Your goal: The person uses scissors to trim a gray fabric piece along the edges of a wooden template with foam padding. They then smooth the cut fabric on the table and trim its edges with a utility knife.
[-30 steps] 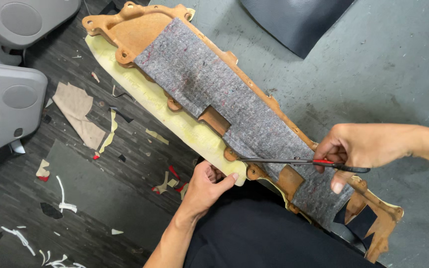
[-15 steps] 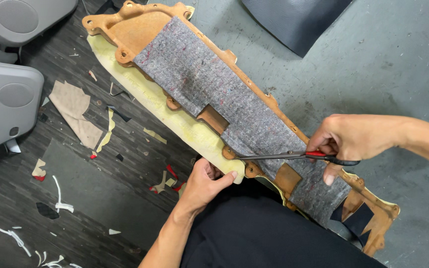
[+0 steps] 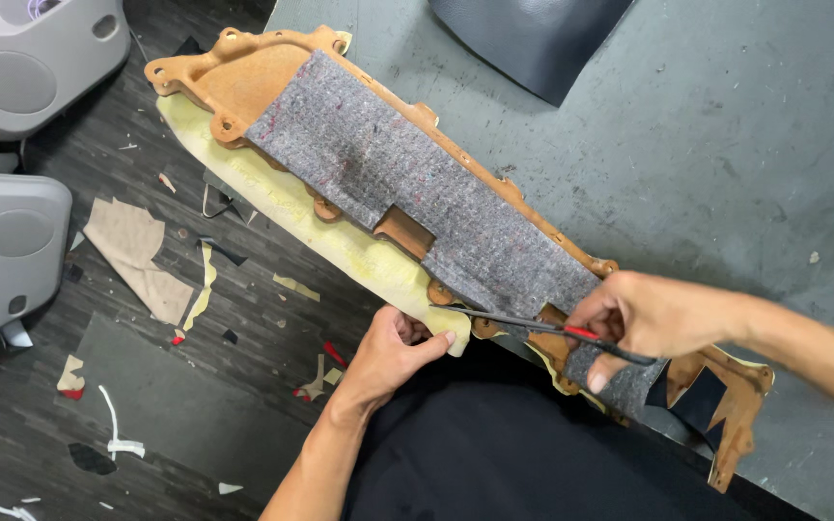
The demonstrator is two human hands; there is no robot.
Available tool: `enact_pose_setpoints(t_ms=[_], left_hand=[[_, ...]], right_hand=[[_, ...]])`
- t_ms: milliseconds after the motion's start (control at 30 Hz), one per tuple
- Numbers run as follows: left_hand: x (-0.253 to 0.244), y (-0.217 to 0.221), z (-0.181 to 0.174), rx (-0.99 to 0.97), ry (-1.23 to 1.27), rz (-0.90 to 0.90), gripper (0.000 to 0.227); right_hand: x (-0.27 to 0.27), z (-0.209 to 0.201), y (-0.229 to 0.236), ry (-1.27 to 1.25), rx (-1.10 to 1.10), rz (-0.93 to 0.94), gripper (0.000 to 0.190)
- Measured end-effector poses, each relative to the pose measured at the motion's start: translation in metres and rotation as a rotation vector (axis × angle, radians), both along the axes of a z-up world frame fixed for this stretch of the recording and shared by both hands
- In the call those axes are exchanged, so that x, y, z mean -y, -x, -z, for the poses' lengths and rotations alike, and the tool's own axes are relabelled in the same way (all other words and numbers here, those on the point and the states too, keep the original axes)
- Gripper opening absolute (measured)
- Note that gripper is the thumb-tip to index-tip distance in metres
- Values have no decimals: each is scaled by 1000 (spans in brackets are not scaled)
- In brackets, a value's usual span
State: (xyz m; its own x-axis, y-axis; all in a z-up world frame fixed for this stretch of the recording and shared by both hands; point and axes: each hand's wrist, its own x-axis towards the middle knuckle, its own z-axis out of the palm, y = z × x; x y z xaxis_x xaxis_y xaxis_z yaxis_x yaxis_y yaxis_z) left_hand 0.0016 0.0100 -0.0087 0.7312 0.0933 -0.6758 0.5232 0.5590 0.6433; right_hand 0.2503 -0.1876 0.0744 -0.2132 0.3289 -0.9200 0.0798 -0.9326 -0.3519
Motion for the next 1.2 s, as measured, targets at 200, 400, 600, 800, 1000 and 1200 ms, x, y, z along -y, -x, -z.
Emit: enact_pose_setpoints(t_ms=[200, 400, 600, 800, 1000, 1200], left_hand=[[-5, 1, 6, 19, 39, 27, 36], [-14, 3, 18, -38, -104, 161, 40], [-28, -1, 20, 3, -124, 281, 37], [-45, 0, 16, 94, 20, 228, 37], [-60, 6, 35, 76, -24, 7, 27], [-62, 11, 60, 107, -42, 27, 26]], right_hand=[[34, 5, 55, -54, -94, 365, 39], [46, 5, 94, -113, -37, 519, 39], [37, 7, 134, -95, 80, 573, 42], [34, 14, 164, -95, 153, 651, 43], [25, 28, 189, -95, 220, 698, 42], [13, 48, 218, -97, 326, 775, 44]])
